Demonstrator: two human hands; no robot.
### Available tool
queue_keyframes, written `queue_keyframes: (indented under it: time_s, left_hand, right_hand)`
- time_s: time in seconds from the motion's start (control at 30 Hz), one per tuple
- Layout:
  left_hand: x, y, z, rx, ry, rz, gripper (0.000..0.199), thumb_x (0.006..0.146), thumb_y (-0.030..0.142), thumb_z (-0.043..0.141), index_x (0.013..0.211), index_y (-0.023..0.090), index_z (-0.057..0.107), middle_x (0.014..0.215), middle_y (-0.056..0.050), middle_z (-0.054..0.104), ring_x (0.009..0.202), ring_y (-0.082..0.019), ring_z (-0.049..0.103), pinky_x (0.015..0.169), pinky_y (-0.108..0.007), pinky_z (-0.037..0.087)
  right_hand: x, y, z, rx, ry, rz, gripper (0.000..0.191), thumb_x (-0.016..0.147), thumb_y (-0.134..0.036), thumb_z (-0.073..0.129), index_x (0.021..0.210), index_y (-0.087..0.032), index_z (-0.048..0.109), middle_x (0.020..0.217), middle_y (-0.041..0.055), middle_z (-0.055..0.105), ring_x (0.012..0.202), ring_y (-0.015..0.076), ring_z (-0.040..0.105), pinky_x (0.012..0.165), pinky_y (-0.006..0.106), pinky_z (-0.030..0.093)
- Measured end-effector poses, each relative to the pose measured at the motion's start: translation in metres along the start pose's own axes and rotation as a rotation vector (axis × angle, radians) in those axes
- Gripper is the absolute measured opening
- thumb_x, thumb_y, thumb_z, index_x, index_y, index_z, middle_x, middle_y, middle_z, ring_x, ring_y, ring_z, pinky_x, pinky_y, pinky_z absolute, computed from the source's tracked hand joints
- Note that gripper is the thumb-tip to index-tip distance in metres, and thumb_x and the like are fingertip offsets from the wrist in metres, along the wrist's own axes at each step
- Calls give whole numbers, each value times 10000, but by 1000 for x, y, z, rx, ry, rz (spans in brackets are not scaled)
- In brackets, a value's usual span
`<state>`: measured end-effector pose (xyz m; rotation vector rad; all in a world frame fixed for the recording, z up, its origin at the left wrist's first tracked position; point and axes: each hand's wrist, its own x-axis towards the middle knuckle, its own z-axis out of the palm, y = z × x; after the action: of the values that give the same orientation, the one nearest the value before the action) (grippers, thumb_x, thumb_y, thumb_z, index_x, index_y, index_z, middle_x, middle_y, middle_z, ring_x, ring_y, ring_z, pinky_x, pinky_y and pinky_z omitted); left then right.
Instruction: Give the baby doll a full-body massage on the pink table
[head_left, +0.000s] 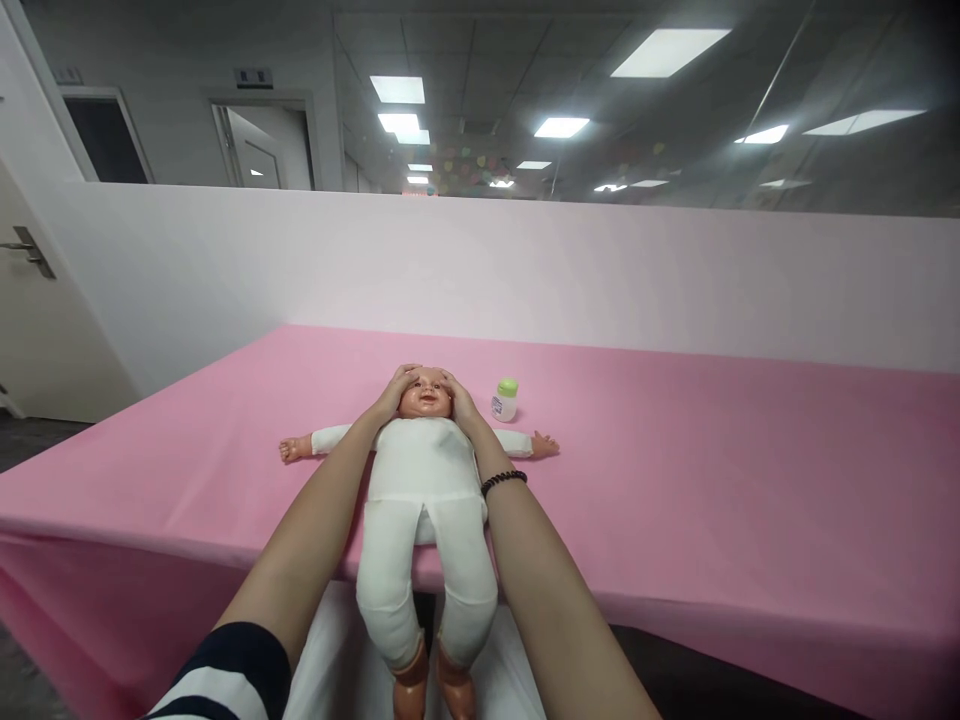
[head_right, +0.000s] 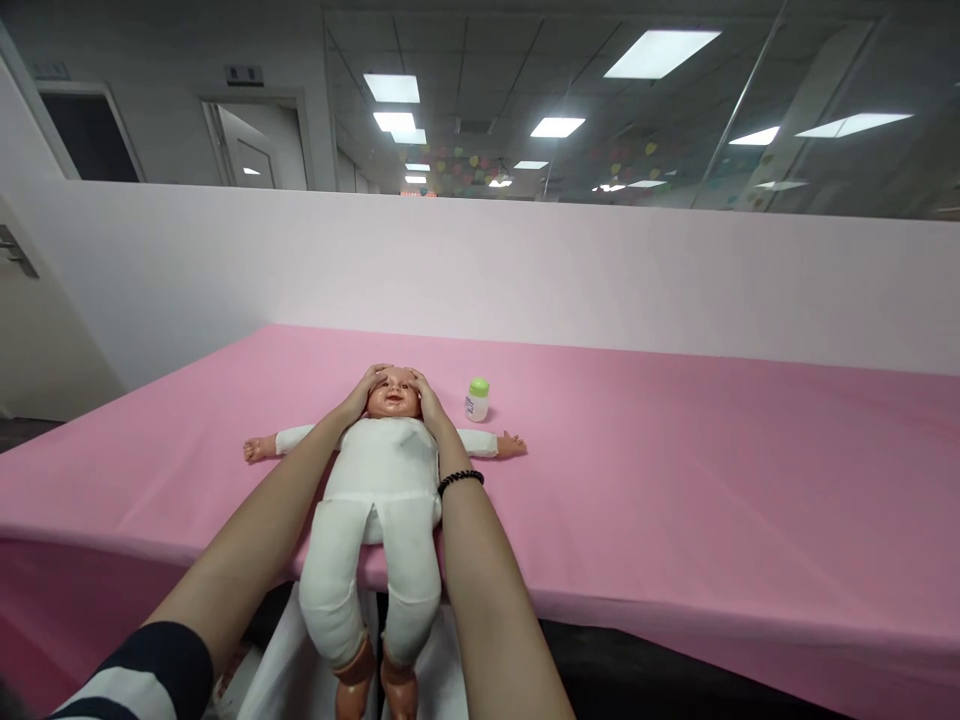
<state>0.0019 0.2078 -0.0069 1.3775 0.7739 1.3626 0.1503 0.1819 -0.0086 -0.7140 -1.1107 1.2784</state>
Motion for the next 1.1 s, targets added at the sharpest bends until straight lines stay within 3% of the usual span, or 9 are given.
queue_keyframes:
  time_s: [0.13,0.33,0.6,0.8,1.1]
  left_hand:
    - [-6,6,0,12,-45,-4,481,750,459,680,1136,214,532,1077,-49,638,1055,-235,624,969,-384,490]
    - [-14,15,0,35,-59,-30,522,729,393,729,1172,223,514,1067,-46,655,1004,-238,658,951,-396,503]
    - [-14,14,3,-9,-49,-51,540,716,410,732,1169,219,509,1076,-52,642,996,-234,655,944,-396,502]
    - [-14,18,9,-59,-12,-48,530,672,385,699,1129,197,508,1041,-59,652,1025,-257,635,954,-409,480]
    - [-14,20,10,-86,5,-59,483,673,369,682,1096,200,521,1049,-53,643,1061,-255,610,965,-395,470]
  right_hand:
    - [-4,-4,0,0,-79,-60,378,749,-425,666,1091,-267,634,1172,-3,656,1168,206,577,1058,352,444]
    - [-11,-6,-1,-51,-73,-1,467,755,-437,717,1186,-304,601,1211,1,633,1122,218,609,1007,380,485]
    - [3,8,-7,-90,2,-31,456,737,-446,720,1150,-286,610,1186,7,635,1143,223,596,1023,353,464]
    - [13,18,-13,-28,-23,-19,505,731,-440,724,1196,-293,592,1282,4,599,1228,217,541,1084,356,421]
    - [20,25,-15,34,-37,-33,418,752,-400,680,1149,-292,607,1221,-9,624,1201,209,551,1086,364,422]
